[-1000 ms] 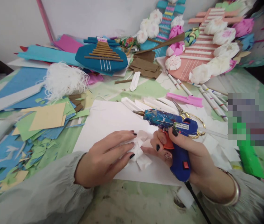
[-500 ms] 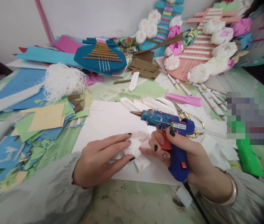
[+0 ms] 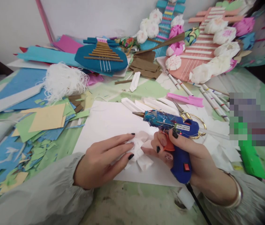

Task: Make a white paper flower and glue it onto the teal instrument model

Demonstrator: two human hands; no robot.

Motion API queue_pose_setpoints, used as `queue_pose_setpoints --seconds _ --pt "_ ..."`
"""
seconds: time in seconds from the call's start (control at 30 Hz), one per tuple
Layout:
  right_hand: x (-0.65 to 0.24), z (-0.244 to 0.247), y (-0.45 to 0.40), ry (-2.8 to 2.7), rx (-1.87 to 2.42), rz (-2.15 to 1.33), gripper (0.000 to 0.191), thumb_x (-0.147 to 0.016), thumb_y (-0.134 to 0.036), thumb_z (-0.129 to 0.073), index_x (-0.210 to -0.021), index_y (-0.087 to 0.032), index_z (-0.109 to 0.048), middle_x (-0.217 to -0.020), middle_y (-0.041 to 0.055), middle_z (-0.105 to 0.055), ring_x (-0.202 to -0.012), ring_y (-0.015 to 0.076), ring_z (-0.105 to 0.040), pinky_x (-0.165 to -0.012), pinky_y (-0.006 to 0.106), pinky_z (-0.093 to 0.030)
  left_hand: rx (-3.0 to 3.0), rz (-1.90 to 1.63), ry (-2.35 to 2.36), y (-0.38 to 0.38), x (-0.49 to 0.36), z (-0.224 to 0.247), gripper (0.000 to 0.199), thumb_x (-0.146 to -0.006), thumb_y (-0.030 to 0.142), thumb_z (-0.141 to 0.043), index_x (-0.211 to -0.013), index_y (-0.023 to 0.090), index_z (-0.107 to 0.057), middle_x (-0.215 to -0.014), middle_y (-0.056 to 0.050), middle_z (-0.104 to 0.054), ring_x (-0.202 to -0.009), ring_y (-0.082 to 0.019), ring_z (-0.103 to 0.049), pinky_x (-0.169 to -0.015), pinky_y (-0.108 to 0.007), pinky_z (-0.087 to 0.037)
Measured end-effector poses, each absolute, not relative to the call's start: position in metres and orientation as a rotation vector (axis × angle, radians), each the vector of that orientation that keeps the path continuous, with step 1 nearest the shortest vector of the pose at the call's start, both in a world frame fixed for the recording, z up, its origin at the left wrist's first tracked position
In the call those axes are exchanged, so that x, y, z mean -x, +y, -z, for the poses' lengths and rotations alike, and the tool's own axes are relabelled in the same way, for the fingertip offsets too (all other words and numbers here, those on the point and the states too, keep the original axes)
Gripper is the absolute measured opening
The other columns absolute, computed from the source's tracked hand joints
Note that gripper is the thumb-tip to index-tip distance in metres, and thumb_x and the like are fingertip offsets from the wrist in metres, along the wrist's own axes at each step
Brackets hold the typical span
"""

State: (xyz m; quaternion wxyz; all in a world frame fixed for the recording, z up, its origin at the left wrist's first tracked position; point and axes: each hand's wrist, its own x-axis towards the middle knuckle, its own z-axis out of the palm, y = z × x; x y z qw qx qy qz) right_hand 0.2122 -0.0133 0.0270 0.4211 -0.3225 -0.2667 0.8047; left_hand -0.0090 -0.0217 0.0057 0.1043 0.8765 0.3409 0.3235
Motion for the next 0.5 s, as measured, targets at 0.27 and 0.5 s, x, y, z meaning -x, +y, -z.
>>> queue_pose_setpoints --seconds 0.27,0.5 --pt "-0.2150 -0.0275 -0.0151 -0.748 0.871 -1.957 0.022 -0.078 -0.034 -0.065 -0.064 -0.016 -0.063 -0.063 0.0003 -0.053 -0.055 0.0080 -0.047 -0.047 0.020 -0.037 -2.500 -1.021 1.068 -0.0199 0.0094 -0.0069 0.024 -0.082 0.016 -0.059 -0.104 0.018 -0.065 -0.112 -0.008 -0.067 -0.102 -0.017 -0.064 -0.089 -0.025 -0.054" --pt "-0.2131 -0.0253 -0.0137 -0.717 0.809 -1.992 0.018 -0.077 -0.030 -0.066 -0.065 -0.017 -0.063 -0.065 0.0003 -0.055 -0.059 0.0086 -0.049 -0.050 0.020 -0.039 -2.486 -0.999 1.008 -0.0184 0.0112 -0.0057 0.023 -0.079 0.018 -0.063 -0.102 0.018 -0.065 -0.113 -0.009 -0.066 -0.101 -0.017 -0.064 -0.087 -0.024 -0.055"
